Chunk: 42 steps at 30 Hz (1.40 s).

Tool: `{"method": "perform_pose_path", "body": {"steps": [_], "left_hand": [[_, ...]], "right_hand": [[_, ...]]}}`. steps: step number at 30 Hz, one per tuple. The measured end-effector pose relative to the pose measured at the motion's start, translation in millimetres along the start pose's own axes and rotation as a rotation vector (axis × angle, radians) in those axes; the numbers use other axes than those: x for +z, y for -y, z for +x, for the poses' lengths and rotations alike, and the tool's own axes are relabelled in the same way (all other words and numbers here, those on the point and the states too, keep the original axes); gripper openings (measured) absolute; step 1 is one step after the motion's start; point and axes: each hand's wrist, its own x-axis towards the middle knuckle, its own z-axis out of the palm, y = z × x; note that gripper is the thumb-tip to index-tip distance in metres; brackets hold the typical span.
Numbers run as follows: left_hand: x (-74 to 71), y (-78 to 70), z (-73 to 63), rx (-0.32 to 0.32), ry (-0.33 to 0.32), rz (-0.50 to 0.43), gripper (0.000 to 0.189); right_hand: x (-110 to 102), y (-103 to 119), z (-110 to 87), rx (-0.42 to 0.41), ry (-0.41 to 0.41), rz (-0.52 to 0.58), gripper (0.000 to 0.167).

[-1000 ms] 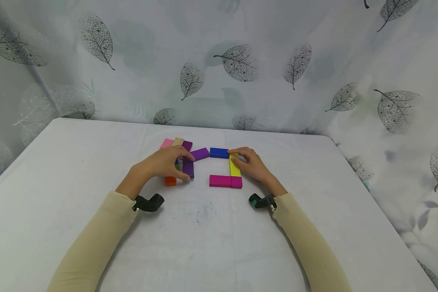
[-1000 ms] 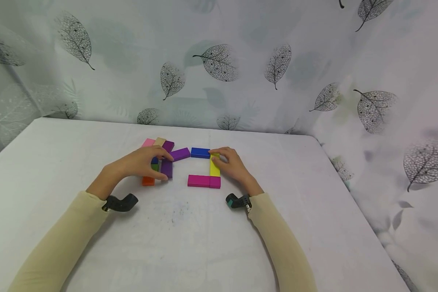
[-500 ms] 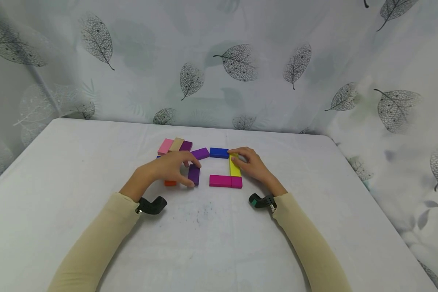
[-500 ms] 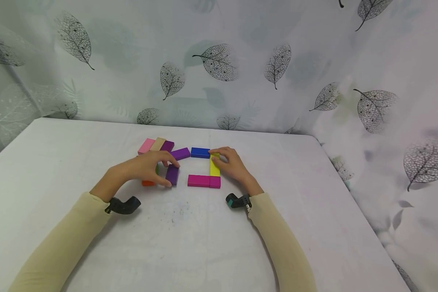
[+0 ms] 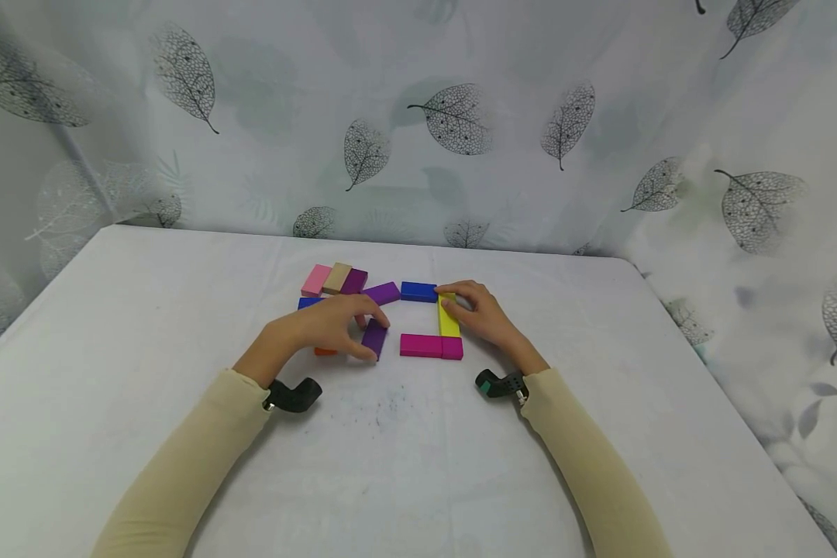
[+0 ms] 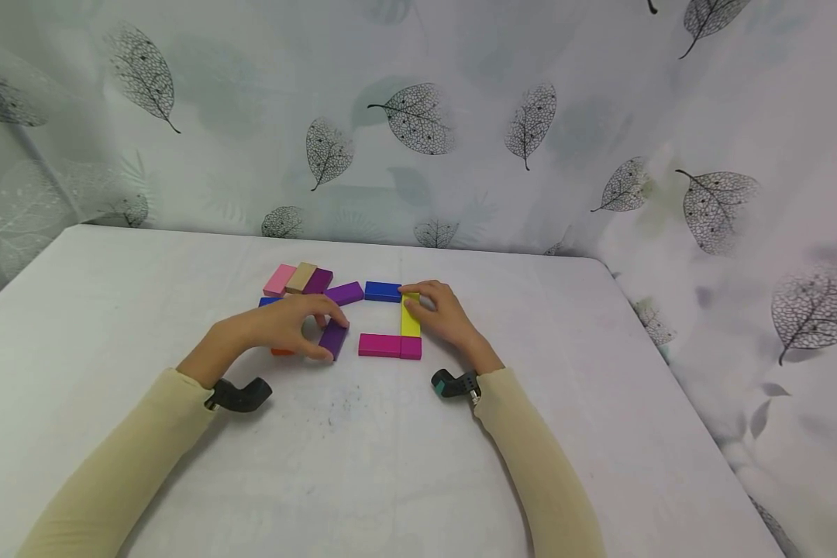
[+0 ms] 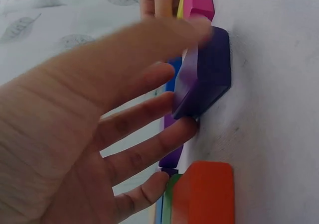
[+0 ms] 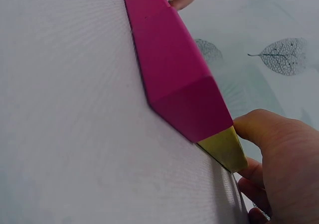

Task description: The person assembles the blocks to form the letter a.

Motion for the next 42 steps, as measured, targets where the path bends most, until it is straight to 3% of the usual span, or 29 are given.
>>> {"method": "perform_pose_path", "body": {"steps": [12, 21, 31, 42], "left_hand": [[5.9, -1.7, 4.7, -0.051, -0.055, -0.003, 0.063], [4.7, -2.3, 4.6, -0.035, -0.056, -0.064, 0.066], [0.4, -1.4, 2.0, 0.006, -0.030, -0.068, 0.056], [-2.2, 0.9, 0.4, -0.012, -0.011, -0.052, 0.038]], "right_hand": [[-0.9, 1.5, -0.4, -0.002, -0.004, -0.008, 0.033], [-1.2, 1.7, -0.9, -0.026, -0.008, -0.002, 0.032], [-1.3, 1.7, -0.2, -0.028, -0.002, -0.001, 0.033], [-1.4, 0.6, 0.6, -0.033, 0.003, -0.002, 0.032]]}}
